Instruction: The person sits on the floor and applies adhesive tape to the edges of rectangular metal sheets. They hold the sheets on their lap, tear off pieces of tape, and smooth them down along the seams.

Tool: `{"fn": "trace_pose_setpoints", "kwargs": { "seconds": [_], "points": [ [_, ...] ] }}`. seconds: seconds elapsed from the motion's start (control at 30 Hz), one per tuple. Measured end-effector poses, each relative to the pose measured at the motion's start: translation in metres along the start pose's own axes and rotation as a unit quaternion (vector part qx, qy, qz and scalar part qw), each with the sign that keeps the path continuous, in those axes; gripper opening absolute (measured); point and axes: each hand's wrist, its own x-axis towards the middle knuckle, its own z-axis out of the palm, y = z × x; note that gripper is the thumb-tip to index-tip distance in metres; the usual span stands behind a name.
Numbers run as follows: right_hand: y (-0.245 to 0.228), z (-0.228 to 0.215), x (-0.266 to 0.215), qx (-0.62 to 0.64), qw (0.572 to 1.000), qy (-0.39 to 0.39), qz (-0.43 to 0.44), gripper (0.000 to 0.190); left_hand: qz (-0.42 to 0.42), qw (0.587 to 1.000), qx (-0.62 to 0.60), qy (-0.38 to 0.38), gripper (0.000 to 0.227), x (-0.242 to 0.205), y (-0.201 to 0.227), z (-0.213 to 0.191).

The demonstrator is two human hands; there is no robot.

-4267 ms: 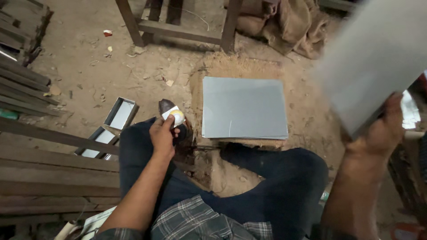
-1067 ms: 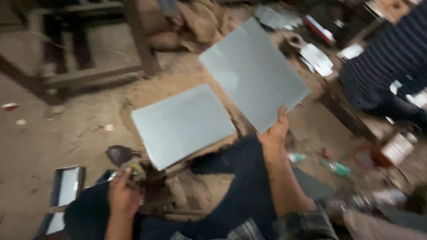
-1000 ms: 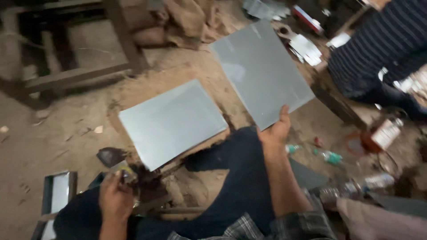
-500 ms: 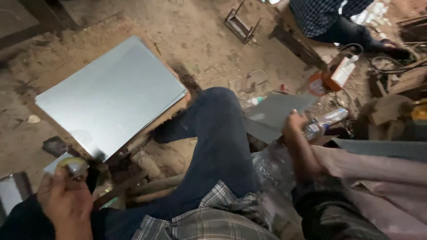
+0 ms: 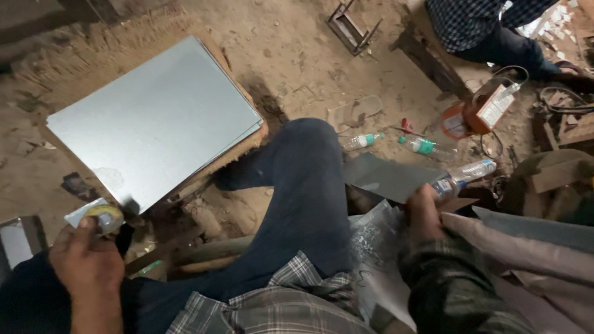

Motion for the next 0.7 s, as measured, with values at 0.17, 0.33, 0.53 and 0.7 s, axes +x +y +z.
{"fn": "trace_pose_setpoints", "kwargs": {
  "seconds": [0.17,0.33,0.53,0.7],
  "points": [
    [-0.015,-0.007,0.011,0.061,0.997,-0.010,-0.049,0.026,0.002,1.000,-0.004,-0.012,0.019,0.002,-0.001,0.009],
    [-0.085,0.017,-0.022,0.260,0.943,-0.148,-0.145,0.023,0.015,1.000,-0.004,-0.009,0.024,0.009,-0.009,0.001],
    [-0.174,0.039,-0.197,0.338,0.802,-0.433,-0.235,0.008,-0.051,0.994,0.068,0.072,0.021,0.020,-0.027,-0.011],
    [-0.169,0.040,-0.381,0.195,0.654,-0.582,-0.442,0.018,-0.023,0.999,0.022,0.037,0.025,0.025,-0.041,-0.007]
  ]
}}
